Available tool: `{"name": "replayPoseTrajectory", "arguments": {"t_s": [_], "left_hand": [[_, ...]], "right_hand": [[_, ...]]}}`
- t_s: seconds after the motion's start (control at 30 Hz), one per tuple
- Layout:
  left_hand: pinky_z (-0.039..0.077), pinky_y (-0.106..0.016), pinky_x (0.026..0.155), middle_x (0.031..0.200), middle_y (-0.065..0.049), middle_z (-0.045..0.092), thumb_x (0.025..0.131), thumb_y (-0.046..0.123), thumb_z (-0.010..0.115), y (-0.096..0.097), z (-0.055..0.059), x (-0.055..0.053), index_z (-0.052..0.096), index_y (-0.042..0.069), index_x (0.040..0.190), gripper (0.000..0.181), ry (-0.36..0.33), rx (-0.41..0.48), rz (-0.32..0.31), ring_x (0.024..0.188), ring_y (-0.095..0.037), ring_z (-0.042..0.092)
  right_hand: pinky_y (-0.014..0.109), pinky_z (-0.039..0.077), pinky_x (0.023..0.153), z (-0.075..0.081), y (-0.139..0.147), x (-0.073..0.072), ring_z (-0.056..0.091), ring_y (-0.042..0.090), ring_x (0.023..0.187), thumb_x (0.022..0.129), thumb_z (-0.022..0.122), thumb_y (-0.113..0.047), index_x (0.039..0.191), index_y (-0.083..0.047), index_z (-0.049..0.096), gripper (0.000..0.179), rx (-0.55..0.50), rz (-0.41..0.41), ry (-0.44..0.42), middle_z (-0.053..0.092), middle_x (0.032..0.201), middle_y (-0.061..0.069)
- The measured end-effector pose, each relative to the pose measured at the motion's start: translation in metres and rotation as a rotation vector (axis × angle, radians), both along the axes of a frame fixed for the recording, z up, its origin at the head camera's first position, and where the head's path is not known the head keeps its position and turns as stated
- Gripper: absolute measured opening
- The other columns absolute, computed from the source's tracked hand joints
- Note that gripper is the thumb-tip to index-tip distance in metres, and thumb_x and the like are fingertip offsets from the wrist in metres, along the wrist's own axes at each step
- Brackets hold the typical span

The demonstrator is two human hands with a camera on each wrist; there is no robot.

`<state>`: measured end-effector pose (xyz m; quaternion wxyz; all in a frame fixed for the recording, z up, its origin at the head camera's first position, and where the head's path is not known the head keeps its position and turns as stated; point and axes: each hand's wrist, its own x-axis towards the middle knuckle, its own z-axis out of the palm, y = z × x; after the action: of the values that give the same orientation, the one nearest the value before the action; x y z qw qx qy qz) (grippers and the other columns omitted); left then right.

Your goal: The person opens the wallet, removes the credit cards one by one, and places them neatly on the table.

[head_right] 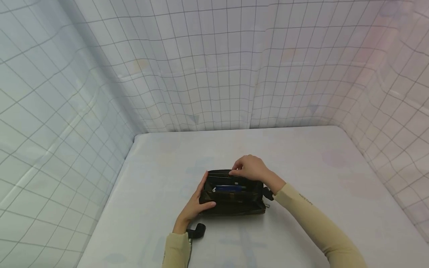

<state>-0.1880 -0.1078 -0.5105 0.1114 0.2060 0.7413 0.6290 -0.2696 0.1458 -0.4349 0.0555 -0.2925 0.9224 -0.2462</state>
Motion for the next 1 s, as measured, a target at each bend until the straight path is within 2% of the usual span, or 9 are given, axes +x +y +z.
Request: {"name": "replayPoseTrajectory", "arguments": {"t_s": [0.2,0.47,0.7,1.0], "left_hand": [[0.01,-0.06,0.106,0.156,-0.011,0.002,0.083,0.025,0.075,0.0,0.0,0.0,0.003,0.023,0.154,0.102,-0.009,0.011,-0.013,0.141,-0.03,0.006],[0.009,-0.06,0.106,0.157,-0.008,0.001,0.083,0.024,0.075,0.0,0.0,-0.001,0.002,0.024,0.154,0.102,0.0,0.008,-0.017,0.141,-0.027,0.004],[0.008,-0.059,0.107,0.157,-0.006,-0.001,0.083,0.023,0.074,0.0,0.0,-0.001,0.001,0.022,0.154,0.102,0.016,-0.004,-0.026,0.141,-0.025,0.002],[0.009,-0.058,0.107,0.157,-0.005,-0.002,0.084,0.02,0.073,-0.001,-0.002,-0.002,-0.001,0.021,0.154,0.102,0.037,-0.012,-0.035,0.141,-0.024,0.002]], "right_hand": [[0.029,0.045,0.057,0.0,-0.002,-0.002,0.052,0.008,0.062,0.085,0.07,-0.037,0.089,-0.015,0.077,0.023,0.013,-0.038,-0.02,0.061,0.071,-0.012],[0.03,0.045,0.056,-0.003,-0.007,-0.006,0.051,0.008,0.061,0.082,0.074,-0.036,0.083,-0.018,0.075,0.018,0.038,-0.077,0.0,0.059,0.068,-0.012],[0.028,0.043,0.054,-0.005,-0.011,-0.008,0.049,0.008,0.059,0.077,0.078,-0.036,0.075,-0.021,0.072,0.017,0.059,-0.077,0.046,0.056,0.064,-0.013],[0.028,0.041,0.052,-0.009,-0.017,-0.014,0.048,0.007,0.056,0.071,0.082,-0.041,0.067,-0.022,0.064,0.027,0.082,-0.051,0.068,0.053,0.062,-0.013]]}}
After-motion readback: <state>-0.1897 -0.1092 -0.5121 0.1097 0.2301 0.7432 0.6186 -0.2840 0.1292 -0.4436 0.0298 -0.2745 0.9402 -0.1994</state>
